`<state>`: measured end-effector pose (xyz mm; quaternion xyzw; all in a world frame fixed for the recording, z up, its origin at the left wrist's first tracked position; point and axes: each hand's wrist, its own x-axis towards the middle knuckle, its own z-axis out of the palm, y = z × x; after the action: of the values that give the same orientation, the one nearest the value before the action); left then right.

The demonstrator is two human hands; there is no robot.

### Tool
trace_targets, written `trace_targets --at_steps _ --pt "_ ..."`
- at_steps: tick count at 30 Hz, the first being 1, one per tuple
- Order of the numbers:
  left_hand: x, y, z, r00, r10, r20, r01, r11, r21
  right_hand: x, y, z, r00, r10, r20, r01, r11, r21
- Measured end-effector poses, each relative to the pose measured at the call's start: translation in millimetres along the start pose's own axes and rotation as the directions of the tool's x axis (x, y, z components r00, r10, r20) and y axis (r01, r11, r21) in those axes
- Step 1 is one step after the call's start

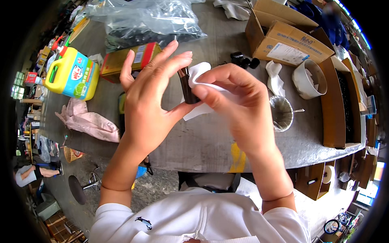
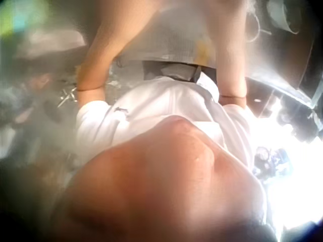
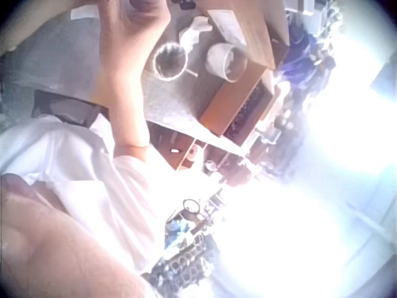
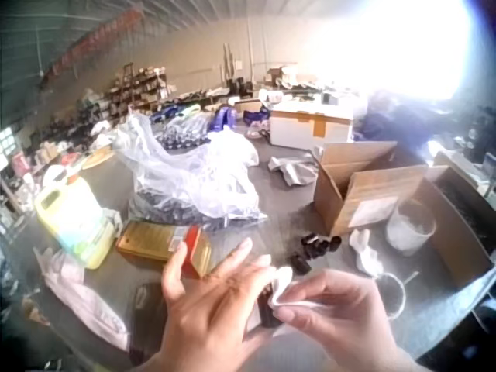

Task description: The person cleans small black cylindrical mechanical parts by applying a dark paste with a metal tool and wiping them with a white tissue. The person handles the parts one at a time, rotating them to cover all surfaces, and places the cleaned items into a cardboard box.

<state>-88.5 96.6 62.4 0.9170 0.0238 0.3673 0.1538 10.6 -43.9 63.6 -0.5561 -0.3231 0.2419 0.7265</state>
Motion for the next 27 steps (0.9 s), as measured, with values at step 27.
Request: trace_targets --at_steps 27 --pt "-20.9 -20.7 55.5 0.998 0.017 0.053 0.02 0.781 -0.624 11.9 53.1 -33.3 0.888 0.372 0.271 -0.46 0.712 0.531"
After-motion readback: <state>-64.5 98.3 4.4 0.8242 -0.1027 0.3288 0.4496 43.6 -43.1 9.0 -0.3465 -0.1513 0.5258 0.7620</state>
